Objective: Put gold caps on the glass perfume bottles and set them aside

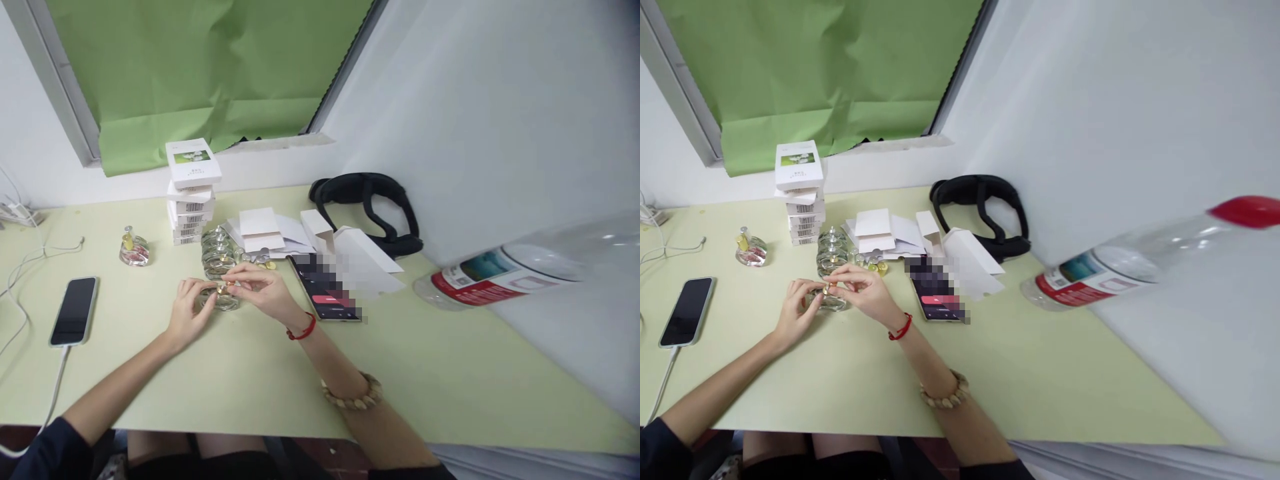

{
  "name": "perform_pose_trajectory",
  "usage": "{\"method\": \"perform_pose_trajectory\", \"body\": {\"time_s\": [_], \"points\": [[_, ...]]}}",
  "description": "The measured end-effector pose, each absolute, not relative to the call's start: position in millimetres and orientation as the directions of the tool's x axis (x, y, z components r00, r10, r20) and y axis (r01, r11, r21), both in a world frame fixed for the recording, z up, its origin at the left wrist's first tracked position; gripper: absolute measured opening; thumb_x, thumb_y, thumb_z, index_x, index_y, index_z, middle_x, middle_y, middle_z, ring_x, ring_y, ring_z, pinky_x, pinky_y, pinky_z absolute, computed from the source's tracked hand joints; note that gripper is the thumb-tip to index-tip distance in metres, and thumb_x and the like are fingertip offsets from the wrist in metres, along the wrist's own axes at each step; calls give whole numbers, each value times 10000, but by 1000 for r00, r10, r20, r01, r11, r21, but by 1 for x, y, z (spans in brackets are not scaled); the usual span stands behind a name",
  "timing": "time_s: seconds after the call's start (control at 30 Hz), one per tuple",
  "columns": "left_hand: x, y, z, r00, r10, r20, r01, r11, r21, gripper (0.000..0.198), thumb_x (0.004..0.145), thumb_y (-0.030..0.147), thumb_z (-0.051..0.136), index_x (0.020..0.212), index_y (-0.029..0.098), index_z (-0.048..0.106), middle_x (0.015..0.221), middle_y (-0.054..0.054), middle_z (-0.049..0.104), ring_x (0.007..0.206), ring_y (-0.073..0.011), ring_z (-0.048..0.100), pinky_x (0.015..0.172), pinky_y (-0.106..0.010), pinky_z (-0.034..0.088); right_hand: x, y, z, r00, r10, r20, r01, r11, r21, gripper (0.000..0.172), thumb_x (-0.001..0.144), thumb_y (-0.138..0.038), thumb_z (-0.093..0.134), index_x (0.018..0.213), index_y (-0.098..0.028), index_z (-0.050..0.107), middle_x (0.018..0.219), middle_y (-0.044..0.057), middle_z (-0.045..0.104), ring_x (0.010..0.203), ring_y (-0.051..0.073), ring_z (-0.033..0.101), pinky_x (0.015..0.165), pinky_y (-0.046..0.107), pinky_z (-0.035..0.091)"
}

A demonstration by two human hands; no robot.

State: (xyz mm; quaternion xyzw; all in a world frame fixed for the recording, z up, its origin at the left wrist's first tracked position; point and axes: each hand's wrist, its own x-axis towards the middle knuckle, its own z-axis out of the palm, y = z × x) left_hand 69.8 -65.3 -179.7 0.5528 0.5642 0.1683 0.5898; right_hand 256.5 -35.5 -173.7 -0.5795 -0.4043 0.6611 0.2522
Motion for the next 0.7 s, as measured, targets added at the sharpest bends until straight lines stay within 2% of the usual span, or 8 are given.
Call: {"method": "perform_pose_trajectory", "body": {"time_s": [0.27,0.47,0.57,0.63,0.7], "points": [[71,-66,-180,309,823,-477,416,334,846,250,937,350,487,1062,184,626,961,-71,595,905,-175,503,768,-299,422,252,-40,-175,-265,751,-604,185,-575,-797,273,788,-442,675,932,-226,759,898,70,631,528,62,356,481,223,349],[71,-68,-182,304,844,-442,406,305,861,215,935,323,503,1049,178,613,956,-62,593,906,-164,500,776,-289,419,253,-40,-176,-282,748,-601,180,-574,-799,216,797,-346,665,938,-211,756,925,78,655,617,91,499,516,220,402],[70,-68,-182,310,832,-460,415,317,853,227,947,333,478,1048,176,609,960,-67,594,905,-169,498,779,-296,417,254,-40,-177,-317,720,-617,153,-603,-783,228,813,-356,648,951,-207,752,964,91,663,794,145,603,625,248,488],[70,-68,-182,314,826,-467,421,319,849,261,973,337,419,1044,173,610,948,-71,594,901,-172,500,793,-305,412,254,-40,-177,-339,711,-616,118,-618,-777,228,828,-355,634,955,-206,750,982,93,665,903,167,623,751,281,525],[69,-69,-183,312,830,-462,418,317,852,303,994,333,359,1034,169,612,933,-74,592,897,-172,501,807,-313,407,255,-40,-178,-348,710,-612,103,-621,-777,219,831,-346,634,952,-205,748,984,92,668,937,169,627,806,292,530]]}}
